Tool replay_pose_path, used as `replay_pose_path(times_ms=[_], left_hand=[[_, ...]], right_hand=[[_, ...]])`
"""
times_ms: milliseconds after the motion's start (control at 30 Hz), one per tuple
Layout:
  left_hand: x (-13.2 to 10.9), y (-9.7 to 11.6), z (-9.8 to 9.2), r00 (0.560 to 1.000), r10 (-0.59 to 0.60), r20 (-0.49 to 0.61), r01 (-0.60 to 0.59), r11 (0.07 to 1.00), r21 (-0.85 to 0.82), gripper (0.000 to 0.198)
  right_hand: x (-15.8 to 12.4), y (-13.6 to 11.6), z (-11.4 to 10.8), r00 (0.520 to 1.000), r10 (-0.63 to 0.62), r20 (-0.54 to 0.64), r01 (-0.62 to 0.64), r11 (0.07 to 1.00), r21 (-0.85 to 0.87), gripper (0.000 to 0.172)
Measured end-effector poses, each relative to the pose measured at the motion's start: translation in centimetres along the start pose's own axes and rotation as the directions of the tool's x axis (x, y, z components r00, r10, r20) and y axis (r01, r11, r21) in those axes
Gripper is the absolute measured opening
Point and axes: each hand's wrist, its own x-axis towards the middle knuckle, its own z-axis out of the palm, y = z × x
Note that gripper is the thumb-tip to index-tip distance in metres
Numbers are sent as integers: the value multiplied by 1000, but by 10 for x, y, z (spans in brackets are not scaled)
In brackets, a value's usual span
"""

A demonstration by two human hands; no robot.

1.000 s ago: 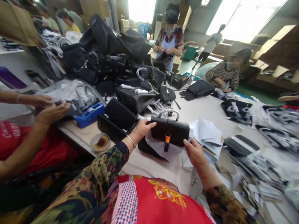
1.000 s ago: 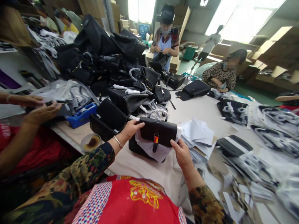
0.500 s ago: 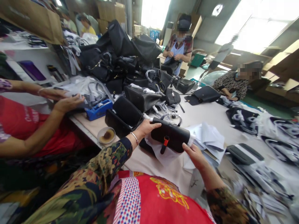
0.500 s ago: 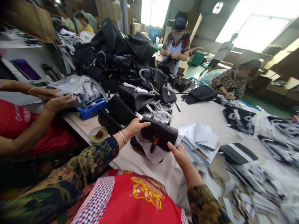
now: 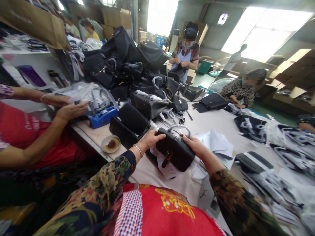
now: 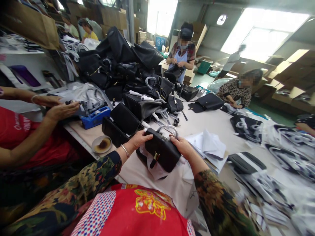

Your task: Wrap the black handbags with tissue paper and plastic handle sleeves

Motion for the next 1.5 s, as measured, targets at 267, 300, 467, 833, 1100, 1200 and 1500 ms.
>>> replay_pose_path(times_ms=[267,300,467,833,1100,1200,1500], left_hand=[[-17,9,29,967,68,-244,-8,972,236,48],[-15,9,33,967,41,-252,13,978,209,43],[3,5,43,974,76,-211,-49,990,130,25],[31,1,53,984,78,-157,-57,990,129,31],[31,-27,-1,988,91,124,-95,995,31,52],[19,-62,-30,983,128,131,-133,991,30,66],[1,-127,-34,972,206,109,-230,926,298,35]], right_hand=[[-8,10,3,980,-44,-194,18,990,-138,54],[-9,13,2,974,-66,-218,34,988,-148,53],[-22,21,-4,915,-179,-361,45,935,-350,43],[-16,9,-6,956,75,-282,-128,976,-175,49],[-15,-8,23,916,-71,-394,-241,688,-685,48],[-11,-13,26,896,-117,-429,-308,532,-789,50],[-1,6,20,850,-241,-469,-295,519,-802,47]])
